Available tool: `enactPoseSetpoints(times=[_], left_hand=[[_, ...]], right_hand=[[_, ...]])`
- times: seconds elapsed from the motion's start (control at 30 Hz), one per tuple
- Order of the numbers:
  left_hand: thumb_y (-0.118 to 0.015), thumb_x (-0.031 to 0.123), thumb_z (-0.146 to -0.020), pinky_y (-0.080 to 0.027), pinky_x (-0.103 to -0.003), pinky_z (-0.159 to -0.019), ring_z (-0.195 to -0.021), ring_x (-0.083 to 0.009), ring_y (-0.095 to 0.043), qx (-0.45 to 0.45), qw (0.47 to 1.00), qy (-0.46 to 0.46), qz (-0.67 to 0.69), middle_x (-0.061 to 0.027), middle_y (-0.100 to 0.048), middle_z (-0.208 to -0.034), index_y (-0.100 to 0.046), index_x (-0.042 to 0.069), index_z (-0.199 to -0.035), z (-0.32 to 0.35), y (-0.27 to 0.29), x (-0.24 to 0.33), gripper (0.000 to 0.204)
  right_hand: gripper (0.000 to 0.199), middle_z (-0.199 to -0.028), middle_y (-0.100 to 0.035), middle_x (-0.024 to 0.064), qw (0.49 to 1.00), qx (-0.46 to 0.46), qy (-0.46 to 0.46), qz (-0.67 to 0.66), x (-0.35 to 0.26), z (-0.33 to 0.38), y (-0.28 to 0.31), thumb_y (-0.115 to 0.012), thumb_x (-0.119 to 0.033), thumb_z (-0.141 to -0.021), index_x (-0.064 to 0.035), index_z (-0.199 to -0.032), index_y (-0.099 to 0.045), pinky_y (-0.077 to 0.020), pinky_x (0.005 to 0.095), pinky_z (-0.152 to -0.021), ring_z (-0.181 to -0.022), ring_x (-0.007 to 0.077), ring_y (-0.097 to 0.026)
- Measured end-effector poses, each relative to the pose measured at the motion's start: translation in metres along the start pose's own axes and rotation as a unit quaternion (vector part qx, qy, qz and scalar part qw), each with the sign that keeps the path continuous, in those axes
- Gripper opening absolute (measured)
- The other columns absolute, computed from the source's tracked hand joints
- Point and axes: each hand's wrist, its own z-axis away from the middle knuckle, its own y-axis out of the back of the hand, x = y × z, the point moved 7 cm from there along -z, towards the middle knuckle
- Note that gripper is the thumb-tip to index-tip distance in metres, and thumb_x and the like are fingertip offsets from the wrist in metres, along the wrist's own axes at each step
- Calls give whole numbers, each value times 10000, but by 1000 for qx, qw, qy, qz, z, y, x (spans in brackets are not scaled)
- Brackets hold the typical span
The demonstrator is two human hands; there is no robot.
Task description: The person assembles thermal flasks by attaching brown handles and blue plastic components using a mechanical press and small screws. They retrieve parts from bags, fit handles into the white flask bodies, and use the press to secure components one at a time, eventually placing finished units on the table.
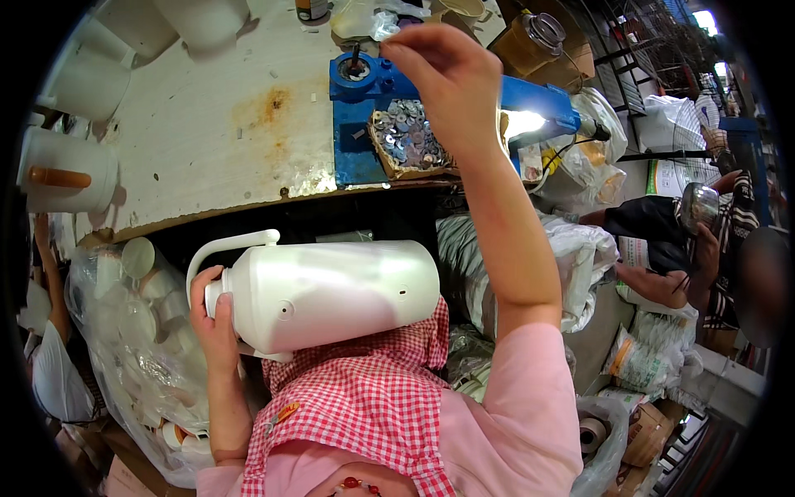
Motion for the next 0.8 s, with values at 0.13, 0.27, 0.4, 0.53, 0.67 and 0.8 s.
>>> enactPoseSetpoints(times=[0.13, 0.27, 0.4, 0.53, 0.67, 0.8], left_hand=[[-614, 129, -872, -402, -385, -1047, -1174, -272, -533, 9, 1000, -2, -4, -132, -562, -1267, -586, 28, -1259, 12, 4, -1, 401], [-616, 133, -867, -406, -391, -1041, -1167, -280, -536, 13, 1000, -12, -8, -136, -558, -1272, -586, 28, -1256, 7, 5, 5, 403], [-621, 137, -855, -405, -400, -1043, -1158, -292, -537, 0, 1000, -24, -12, -145, -557, -1259, -585, 25, -1246, -7, 4, 8, 408], [-634, 117, -831, -393, -411, -1054, -1154, -303, -532, 8, 999, -7, -47, -149, -565, -1216, -583, 21, -1215, -10, 16, 18, 400], [-705, 101, -763, -437, -427, -1005, -1093, -324, -567, 47, 995, -65, -67, -145, -609, -1121, -627, 32, -1121, -6, 15, 11, 373], [-738, 105, -773, -456, -416, -960, -1069, -326, -582, 49, 992, -87, -76, -131, -639, -1098, -654, 55, -1100, -6, 4, 7, 341]], right_hand=[[118, -946, -757, 61, 996, -81, 6, -37, 11, -14, -21, -701, -40, -924, 22, -1020, -734, -549, 235, -838, -892, 102, -695], [138, -966, -754, 70, 989, -131, -19, -64, 13, -17, -23, -690, -78, -947, 13, -1041, -733, -559, 252, -827, -908, 120, -699], [110, -954, -757, 63, 987, -151, -22, -58, 9, -28, -30, -685, -48, -938, 20, -1013, -728, -560, 247, -777, -863, 97, -687], [131, -918, -752, 54, 985, -168, -30, -21, -8, -36, -39, -713, -73, -920, 25, -1005, -729, -535, 234, -732, -806, 79, -663], [106, -768, -707, 25, 986, -147, -76, -4, 8, -30, -36, -745, -83, -889, 20, -905, -729, -502, 223, -668, -725, 61, -637], [94, -828, -723, 42, 980, -149, -118, -59, 17, -16, -27, -751, -34, -871, 26, -935, -717, -524, 222, -671, -726, 76, -645]])
